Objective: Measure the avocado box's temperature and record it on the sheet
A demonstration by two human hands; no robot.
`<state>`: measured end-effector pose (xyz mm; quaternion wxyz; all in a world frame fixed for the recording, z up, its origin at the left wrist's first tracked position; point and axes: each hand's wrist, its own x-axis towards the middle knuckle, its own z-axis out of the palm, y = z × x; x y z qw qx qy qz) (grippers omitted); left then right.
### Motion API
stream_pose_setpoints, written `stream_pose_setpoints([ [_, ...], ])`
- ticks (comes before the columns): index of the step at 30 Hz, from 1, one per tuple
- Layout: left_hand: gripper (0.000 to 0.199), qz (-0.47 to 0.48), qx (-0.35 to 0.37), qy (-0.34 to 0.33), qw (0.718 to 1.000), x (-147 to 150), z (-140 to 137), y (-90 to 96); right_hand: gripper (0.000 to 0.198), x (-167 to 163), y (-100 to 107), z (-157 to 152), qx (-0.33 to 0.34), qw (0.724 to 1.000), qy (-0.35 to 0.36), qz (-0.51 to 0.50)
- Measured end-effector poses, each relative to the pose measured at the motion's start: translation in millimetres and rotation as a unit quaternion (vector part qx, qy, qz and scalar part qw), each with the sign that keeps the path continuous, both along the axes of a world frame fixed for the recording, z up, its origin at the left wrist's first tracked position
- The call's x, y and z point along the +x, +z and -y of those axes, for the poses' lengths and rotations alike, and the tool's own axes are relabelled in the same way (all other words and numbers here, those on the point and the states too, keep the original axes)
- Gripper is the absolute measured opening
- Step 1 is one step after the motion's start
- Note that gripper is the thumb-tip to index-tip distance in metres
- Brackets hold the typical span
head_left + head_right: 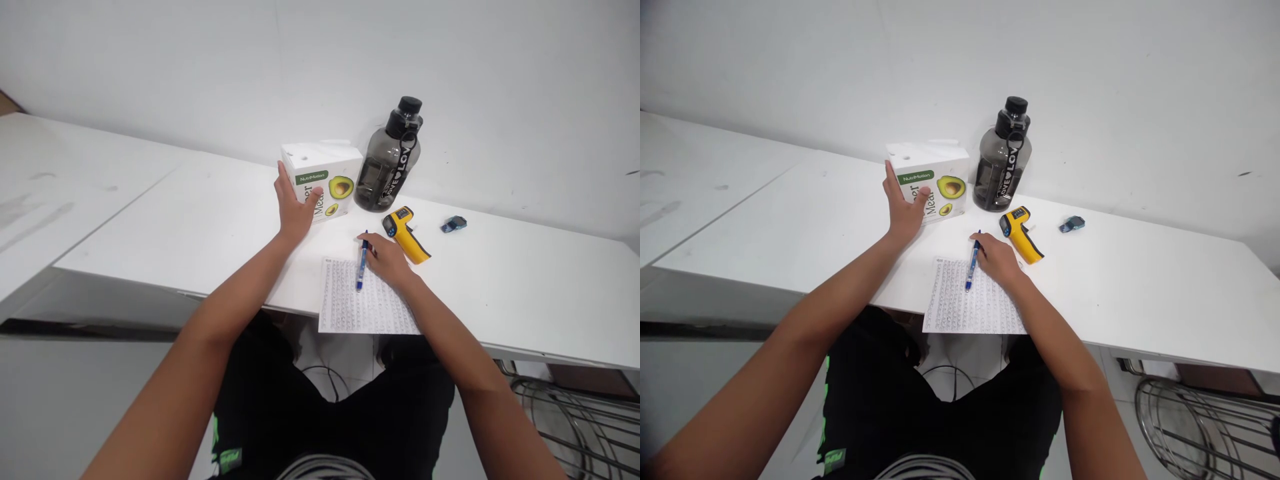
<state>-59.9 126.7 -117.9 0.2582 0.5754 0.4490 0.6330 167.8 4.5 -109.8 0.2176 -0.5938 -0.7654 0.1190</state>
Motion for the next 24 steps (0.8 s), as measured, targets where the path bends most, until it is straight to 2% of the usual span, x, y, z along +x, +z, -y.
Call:
stream_pose_setpoints([
  [10, 0.104, -0.005, -0.009, 0.002, 1.000, -0.1, 1.5, 2.5, 0.059, -4.7, 7.1, -0.2, -0.032, 0.997, -0.038, 0.054],
  [13, 0.104, 0.003, -0.008, 0.001, 1.000, -0.7, 1.3, 2.2, 0.056, 3.6, 11.3, -3.6, 0.015, 0.993, -0.102, 0.065],
  [15, 0.104, 0.004, -0.006, 0.002, 1.000, -1.0, 0.2, 1.4, 0.048, 13.0, 14.4, -6.3, 0.056, 0.982, -0.163, 0.075],
  [17, 0.104, 0.004, -0.002, 0.004, 1.000, -1.0, -1.7, 0.1, 0.045, 23.8, 16.7, -8.8, 0.069, 0.969, -0.219, 0.096],
  [20, 0.104, 0.011, 0.011, 0.004, 1.000, -0.5, -5.1, -2.4, 0.071, 37.1, 16.8, -12.2, 0.049, 0.950, -0.287, 0.113],
  [22, 0.103, 0.019, 0.016, 0.003, 1.000, -0.1, -6.9, -3.9, 0.088, 41.6, 15.3, -14.2, 0.008, 0.946, -0.307, 0.106],
  [24, 0.102, 0.026, 0.020, 0.000, 0.999, 0.1, -7.8, -4.9, 0.090, 42.6, 14.2, -15.9, -0.041, 0.945, -0.309, 0.100],
])
